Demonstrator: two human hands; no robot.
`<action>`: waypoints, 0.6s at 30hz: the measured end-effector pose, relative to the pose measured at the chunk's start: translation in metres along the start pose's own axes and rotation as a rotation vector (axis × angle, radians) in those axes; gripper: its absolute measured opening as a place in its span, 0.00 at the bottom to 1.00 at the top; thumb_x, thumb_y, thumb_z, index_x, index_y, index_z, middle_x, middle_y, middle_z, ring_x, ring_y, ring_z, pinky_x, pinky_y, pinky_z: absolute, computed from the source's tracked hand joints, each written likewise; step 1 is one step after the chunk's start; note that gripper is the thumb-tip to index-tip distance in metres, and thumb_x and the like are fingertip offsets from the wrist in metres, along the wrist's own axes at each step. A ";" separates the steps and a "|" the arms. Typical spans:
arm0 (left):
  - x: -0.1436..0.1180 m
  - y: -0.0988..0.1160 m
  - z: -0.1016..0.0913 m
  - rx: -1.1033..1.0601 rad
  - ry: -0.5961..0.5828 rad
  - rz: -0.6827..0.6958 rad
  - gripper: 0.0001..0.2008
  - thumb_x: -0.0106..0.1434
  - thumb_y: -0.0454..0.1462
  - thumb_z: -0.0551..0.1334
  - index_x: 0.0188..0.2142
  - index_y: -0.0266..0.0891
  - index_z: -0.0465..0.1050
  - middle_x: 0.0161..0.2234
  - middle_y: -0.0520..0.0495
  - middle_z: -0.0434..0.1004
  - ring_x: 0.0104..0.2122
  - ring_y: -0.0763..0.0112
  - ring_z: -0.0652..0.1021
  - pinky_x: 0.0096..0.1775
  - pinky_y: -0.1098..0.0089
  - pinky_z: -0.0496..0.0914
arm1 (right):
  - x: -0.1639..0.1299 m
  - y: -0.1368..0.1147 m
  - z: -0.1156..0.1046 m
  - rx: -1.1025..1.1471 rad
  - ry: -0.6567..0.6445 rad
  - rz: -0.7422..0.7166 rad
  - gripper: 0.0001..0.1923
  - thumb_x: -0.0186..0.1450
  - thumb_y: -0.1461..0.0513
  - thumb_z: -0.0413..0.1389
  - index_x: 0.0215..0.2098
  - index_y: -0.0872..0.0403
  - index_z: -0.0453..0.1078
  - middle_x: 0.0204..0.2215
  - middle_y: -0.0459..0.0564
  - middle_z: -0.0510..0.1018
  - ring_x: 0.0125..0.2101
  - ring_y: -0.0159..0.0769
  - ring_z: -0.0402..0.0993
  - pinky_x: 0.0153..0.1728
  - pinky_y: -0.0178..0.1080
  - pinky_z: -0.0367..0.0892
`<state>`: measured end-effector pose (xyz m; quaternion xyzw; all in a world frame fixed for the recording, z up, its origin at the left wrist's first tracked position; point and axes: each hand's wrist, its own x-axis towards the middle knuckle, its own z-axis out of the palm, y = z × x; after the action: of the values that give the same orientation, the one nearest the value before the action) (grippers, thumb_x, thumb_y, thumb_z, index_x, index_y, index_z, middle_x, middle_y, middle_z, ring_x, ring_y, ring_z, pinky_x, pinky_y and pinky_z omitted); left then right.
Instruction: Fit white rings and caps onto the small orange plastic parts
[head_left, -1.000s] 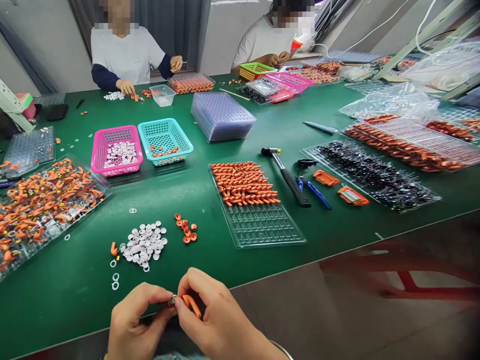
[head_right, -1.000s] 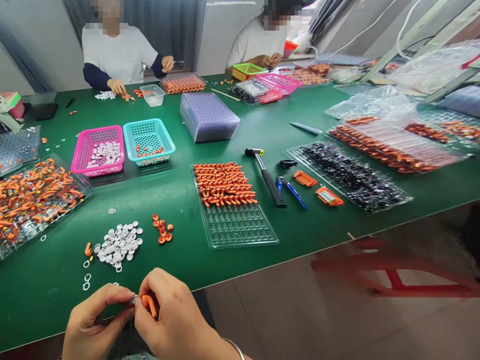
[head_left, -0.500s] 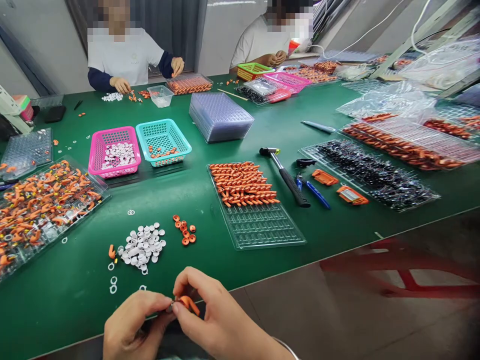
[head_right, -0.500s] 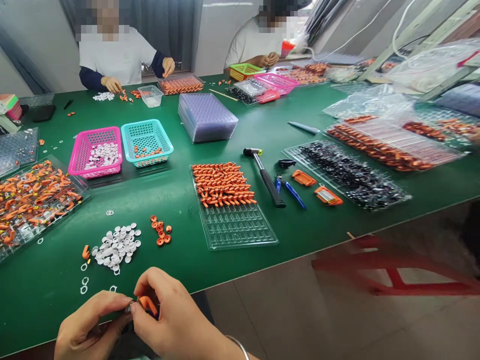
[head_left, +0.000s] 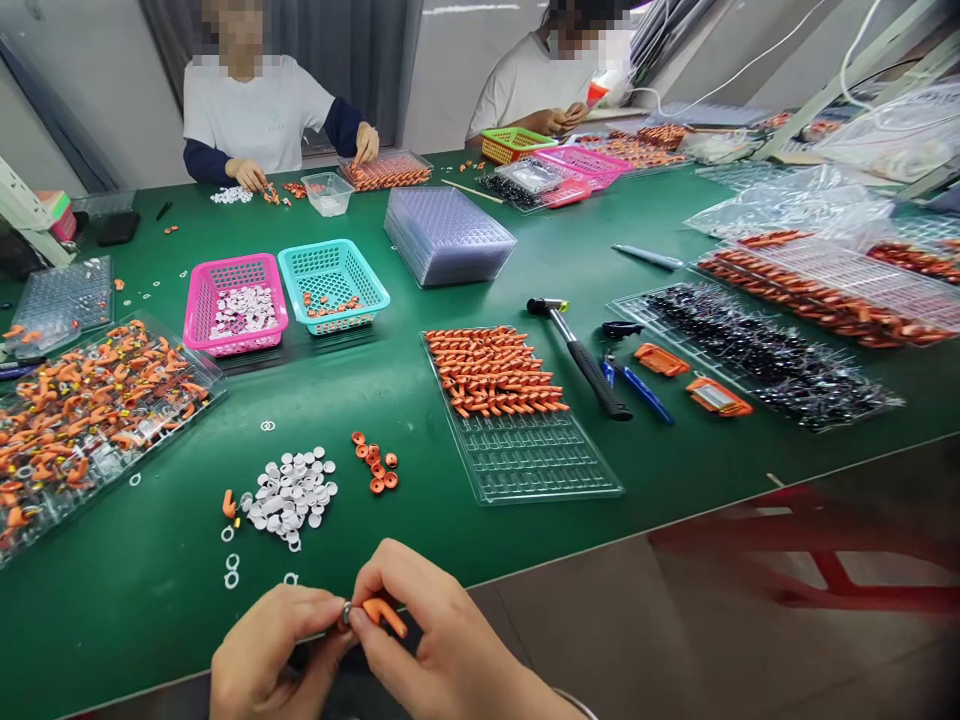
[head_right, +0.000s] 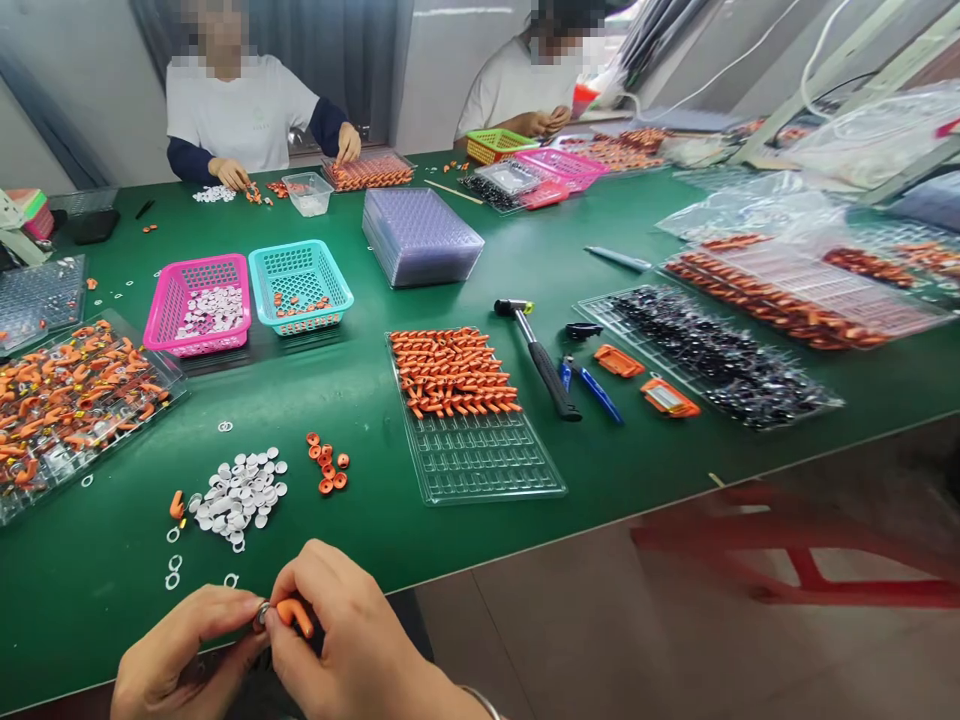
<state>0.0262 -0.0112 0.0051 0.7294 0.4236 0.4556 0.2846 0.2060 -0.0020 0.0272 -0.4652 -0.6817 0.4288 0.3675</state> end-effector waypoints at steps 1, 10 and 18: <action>0.000 0.000 0.001 -0.010 0.005 0.004 0.17 0.57 0.25 0.67 0.42 0.46 0.76 0.33 0.52 0.83 0.31 0.68 0.82 0.34 0.73 0.77 | -0.001 0.000 0.001 -0.020 0.015 -0.015 0.05 0.62 0.67 0.50 0.29 0.53 0.64 0.26 0.46 0.68 0.26 0.32 0.65 0.27 0.34 0.60; -0.011 -0.006 0.009 0.068 0.096 0.045 0.13 0.60 0.28 0.66 0.41 0.47 0.78 0.32 0.50 0.84 0.31 0.67 0.83 0.34 0.71 0.77 | -0.005 0.001 0.010 -0.093 0.120 -0.106 0.07 0.59 0.70 0.50 0.28 0.52 0.61 0.24 0.44 0.66 0.24 0.32 0.64 0.26 0.34 0.59; 0.004 0.000 -0.001 -0.111 -0.040 0.124 0.13 0.59 0.23 0.66 0.41 0.37 0.76 0.31 0.47 0.82 0.29 0.68 0.82 0.31 0.73 0.79 | 0.000 -0.007 -0.003 0.159 -0.077 0.156 0.03 0.60 0.66 0.52 0.29 0.53 0.62 0.25 0.42 0.64 0.24 0.30 0.61 0.25 0.32 0.58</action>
<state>0.0259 -0.0077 0.0073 0.7461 0.3459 0.4805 0.3044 0.2066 -0.0029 0.0343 -0.4694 -0.6207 0.5265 0.3425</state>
